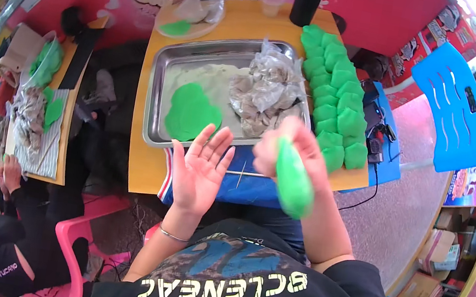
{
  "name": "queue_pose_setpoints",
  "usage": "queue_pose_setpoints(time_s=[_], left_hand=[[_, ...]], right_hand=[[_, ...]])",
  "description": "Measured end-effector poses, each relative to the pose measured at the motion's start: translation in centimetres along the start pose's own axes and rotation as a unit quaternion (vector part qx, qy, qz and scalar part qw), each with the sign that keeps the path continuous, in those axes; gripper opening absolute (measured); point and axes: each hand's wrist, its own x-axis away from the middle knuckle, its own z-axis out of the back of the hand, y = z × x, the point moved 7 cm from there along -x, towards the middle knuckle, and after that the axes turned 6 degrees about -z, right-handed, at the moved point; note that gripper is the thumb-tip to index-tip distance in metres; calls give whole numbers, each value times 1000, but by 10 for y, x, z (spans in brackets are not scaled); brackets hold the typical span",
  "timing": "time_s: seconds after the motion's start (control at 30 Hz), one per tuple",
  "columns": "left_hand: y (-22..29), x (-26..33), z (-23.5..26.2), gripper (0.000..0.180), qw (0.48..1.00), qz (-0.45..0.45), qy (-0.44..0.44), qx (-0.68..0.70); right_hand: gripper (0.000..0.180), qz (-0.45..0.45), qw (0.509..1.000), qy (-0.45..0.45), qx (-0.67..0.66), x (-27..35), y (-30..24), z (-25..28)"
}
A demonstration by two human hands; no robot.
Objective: The person assembles dumplings by placing a filling packet onto a green circular wrapper, folding the wrapper around the filling, and sealing it with a wooden stick. The finished dumplings are placed in a row on the table.
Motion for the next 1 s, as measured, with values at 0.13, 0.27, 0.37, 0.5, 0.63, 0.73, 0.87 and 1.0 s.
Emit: queue_pose_setpoints(time_s=[0.13,0.27,0.37,0.5,0.63,0.73,0.87,1.0], left_hand=[[-18,5,-11,79,993,98,-56,35],[-12,5,-2,78,998,60,-30,14],[-27,15,-26,72,986,126,-105,-18],[-47,24,-21,54,958,179,-145,-173],[-50,25,-14,40,926,190,-185,-268],[-49,20,-5,31,923,192,-185,-279],[-43,13,-1,25,931,159,-165,-284],[-42,12,0,23,933,151,-154,-289]], right_hand=[[9,86,798,53,594,-6,24,22],[11,-16,971,86,221,10,12,30],[12,112,783,51,610,6,15,22],[11,37,803,95,587,24,5,54],[9,-53,818,199,537,60,-43,101],[11,-72,769,298,562,89,-88,137],[13,-50,630,260,730,91,-123,147],[14,-81,606,233,756,84,-117,164]])
